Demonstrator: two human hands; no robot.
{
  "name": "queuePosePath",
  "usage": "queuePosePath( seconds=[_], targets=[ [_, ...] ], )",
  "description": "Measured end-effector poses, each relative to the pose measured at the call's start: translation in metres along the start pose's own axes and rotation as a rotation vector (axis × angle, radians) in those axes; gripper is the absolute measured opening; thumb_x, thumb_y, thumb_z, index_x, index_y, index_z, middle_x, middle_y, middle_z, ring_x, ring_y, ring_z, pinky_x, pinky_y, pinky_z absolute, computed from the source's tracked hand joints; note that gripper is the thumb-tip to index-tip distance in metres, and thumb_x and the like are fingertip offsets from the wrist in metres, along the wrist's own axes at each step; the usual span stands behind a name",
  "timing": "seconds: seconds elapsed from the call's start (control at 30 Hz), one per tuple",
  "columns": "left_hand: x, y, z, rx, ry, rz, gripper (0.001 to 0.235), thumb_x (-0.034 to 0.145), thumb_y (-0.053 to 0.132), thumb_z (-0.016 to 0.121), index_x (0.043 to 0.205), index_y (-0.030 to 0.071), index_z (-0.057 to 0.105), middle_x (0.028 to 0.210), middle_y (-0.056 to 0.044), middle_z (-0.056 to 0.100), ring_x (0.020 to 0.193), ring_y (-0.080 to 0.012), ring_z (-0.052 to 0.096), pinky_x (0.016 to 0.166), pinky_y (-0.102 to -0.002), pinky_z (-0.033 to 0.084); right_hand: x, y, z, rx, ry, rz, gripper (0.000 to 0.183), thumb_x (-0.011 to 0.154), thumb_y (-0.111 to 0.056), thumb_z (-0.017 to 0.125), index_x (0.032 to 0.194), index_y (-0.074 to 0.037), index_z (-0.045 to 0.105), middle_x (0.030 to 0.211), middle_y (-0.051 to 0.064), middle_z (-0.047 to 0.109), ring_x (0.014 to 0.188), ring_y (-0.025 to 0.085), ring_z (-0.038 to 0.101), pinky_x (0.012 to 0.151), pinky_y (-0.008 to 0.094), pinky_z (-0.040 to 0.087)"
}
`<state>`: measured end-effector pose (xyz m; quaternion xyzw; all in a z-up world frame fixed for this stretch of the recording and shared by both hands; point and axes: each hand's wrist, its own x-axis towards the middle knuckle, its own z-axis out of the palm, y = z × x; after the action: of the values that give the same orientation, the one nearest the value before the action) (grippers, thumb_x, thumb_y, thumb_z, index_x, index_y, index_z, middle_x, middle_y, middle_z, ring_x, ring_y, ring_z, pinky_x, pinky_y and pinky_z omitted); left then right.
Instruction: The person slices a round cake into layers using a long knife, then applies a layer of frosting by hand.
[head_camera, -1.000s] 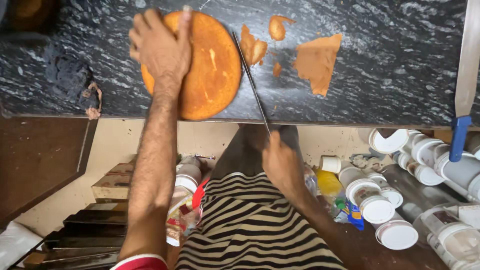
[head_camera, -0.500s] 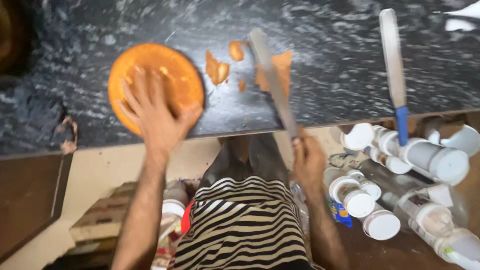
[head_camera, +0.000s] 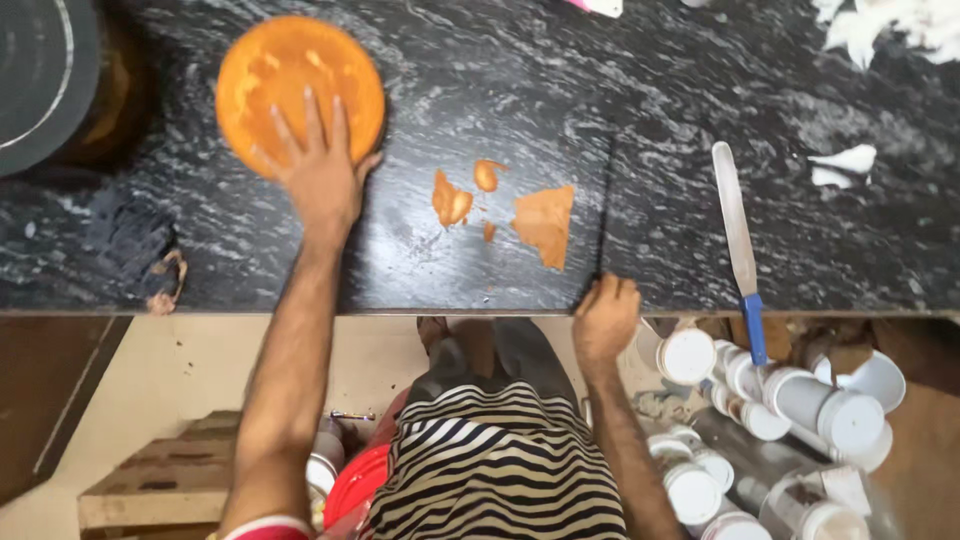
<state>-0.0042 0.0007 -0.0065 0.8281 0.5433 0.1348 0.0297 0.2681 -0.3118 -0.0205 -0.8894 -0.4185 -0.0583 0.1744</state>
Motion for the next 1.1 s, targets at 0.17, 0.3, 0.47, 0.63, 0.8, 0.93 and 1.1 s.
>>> queuePosePath(
  seconds=[0.17,0.3,0.47,0.63,0.8,0.93,1.1],
  targets=[
    [0.021,0.026,-0.019,-0.157,-0.064,-0.112,0.111,0.08,0.065,0.08,0.159,0.003,0.035,0.163,-0.028,0.011,0.146,-0.0579,0.005,0.106,-0.083,0.004,0.021,0.032,0.004,0.284,0.103,-0.013,0.018,0.099,-0.008,0.062,0.115,0.0,0.068,0.108,0.021,0.065,0.101,0.041,0.062,0.091,0.047,0.05],
    [-0.069,0.014,-0.031,-0.22,0.197,-0.238,0.078,0.096,0.041,0.081,0.154,0.002,0.046,0.165,-0.024,0.031,0.153,-0.0504,0.018,0.123,-0.067,0.016,0.067,0.12,-0.006,0.008,0.118,-0.083,0.029,0.1,-0.009,0.067,0.127,0.001,0.068,0.113,0.022,0.065,0.105,0.043,0.061,0.093,0.051,0.049],
    [-0.228,-0.021,0.007,-0.265,0.638,-0.811,0.046,0.103,0.022,0.074,0.135,-0.005,0.055,0.133,-0.021,0.054,0.127,-0.0357,0.051,0.112,-0.049,0.041,0.082,0.103,0.004,-0.057,-0.066,-0.191,0.033,0.1,-0.008,0.067,0.131,0.001,0.069,0.11,0.024,0.061,0.101,0.043,0.059,0.087,0.052,0.047],
    [-0.331,-0.084,0.099,-0.751,0.772,-1.124,0.023,0.107,0.017,0.067,0.12,0.0,0.06,0.106,-0.011,0.065,0.091,-0.0166,0.062,0.081,-0.028,0.054,0.069,0.032,0.019,0.153,-0.222,-0.537,0.032,0.098,-0.007,0.065,0.13,-0.001,0.069,0.113,0.021,0.062,0.103,0.043,0.059,0.09,0.051,0.049],
    [-0.307,-0.143,0.173,-1.377,0.449,-1.609,0.02,0.095,0.031,0.071,0.098,0.014,0.06,0.081,0.002,0.065,0.063,-0.009,0.062,0.049,-0.022,0.046,0.043,0.069,0.016,0.179,-0.112,-0.48,0.029,0.108,-0.016,0.064,0.129,0.004,0.065,0.115,0.024,0.064,0.107,0.042,0.06,0.093,0.052,0.049],
    [-0.251,-0.222,0.206,-1.342,0.681,-1.53,0.031,0.099,0.033,0.071,0.085,0.013,0.052,0.069,0.003,0.052,0.052,-0.0099,0.049,0.043,-0.026,0.039,0.016,0.133,0.007,-0.035,0.08,-0.409,0.044,0.112,-0.031,0.061,0.134,0.007,0.06,0.117,0.026,0.065,0.107,0.041,0.063,0.098,0.053,0.051],
    [-0.122,-0.28,0.216,-1.397,0.578,-1.555,0.026,0.099,0.029,0.069,0.099,0.01,0.051,0.083,-0.001,0.055,0.063,-0.0132,0.056,0.047,-0.03,0.046,-0.028,0.105,0.0,-0.165,-0.043,-0.335,0.049,0.1,-0.028,0.066,0.135,0.006,0.061,0.119,0.028,0.062,0.11,0.04,0.061,0.092,0.052,0.05]
  ],
)
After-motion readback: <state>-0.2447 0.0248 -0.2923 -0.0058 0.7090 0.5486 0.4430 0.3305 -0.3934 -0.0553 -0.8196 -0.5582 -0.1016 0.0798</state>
